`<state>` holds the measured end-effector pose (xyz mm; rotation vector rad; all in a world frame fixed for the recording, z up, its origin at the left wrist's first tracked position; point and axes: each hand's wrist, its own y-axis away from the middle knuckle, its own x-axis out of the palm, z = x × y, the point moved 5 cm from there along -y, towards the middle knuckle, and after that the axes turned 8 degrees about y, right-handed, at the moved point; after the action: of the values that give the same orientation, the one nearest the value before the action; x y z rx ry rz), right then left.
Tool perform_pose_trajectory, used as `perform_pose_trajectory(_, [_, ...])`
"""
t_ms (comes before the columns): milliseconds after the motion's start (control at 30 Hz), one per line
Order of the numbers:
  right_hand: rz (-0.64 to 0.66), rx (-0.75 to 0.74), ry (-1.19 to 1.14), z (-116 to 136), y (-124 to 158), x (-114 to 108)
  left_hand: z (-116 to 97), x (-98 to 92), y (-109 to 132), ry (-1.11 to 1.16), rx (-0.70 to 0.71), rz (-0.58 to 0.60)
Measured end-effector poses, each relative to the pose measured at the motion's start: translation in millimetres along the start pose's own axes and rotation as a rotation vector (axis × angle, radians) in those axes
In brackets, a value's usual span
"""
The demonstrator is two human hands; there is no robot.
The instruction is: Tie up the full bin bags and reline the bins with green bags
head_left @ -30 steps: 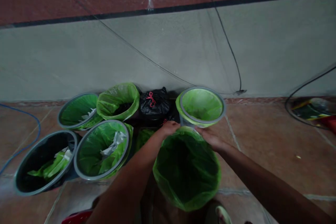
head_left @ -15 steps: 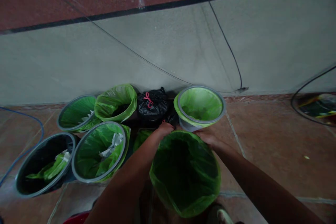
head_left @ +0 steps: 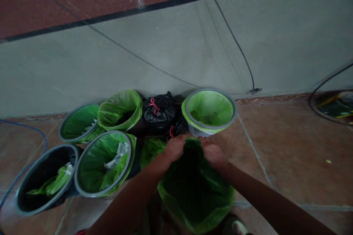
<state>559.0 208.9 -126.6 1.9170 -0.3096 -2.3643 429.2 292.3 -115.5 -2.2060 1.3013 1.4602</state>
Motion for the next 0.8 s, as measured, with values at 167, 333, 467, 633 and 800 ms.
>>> perform_pose_trajectory(167, [0.028, 0.055, -0.032, -2, -5, -4, 0, -1.2, 0, -0.073, -0.055, 0.023])
perform_pose_trajectory(333, [-0.088, 0.215, -0.128, -26, 22, -20, 8, -11.5, 21, -0.038, -0.305, -0.069])
perform_pose_trajectory(467, [-0.109, 0.307, -0.364, -56, 54, -11, 10, 1.3, 58, 0.068, -0.576, -0.255])
perform_pose_trajectory(633, [-0.118, 0.411, -0.751, -87, 56, 3, -7, 30.8, 102, 0.183, -0.687, -0.354])
perform_pose_trajectory(800, [-0.020, 0.418, -1.124, -104, 39, 8, -25, 3.6, 76, 0.107, -0.448, -0.436])
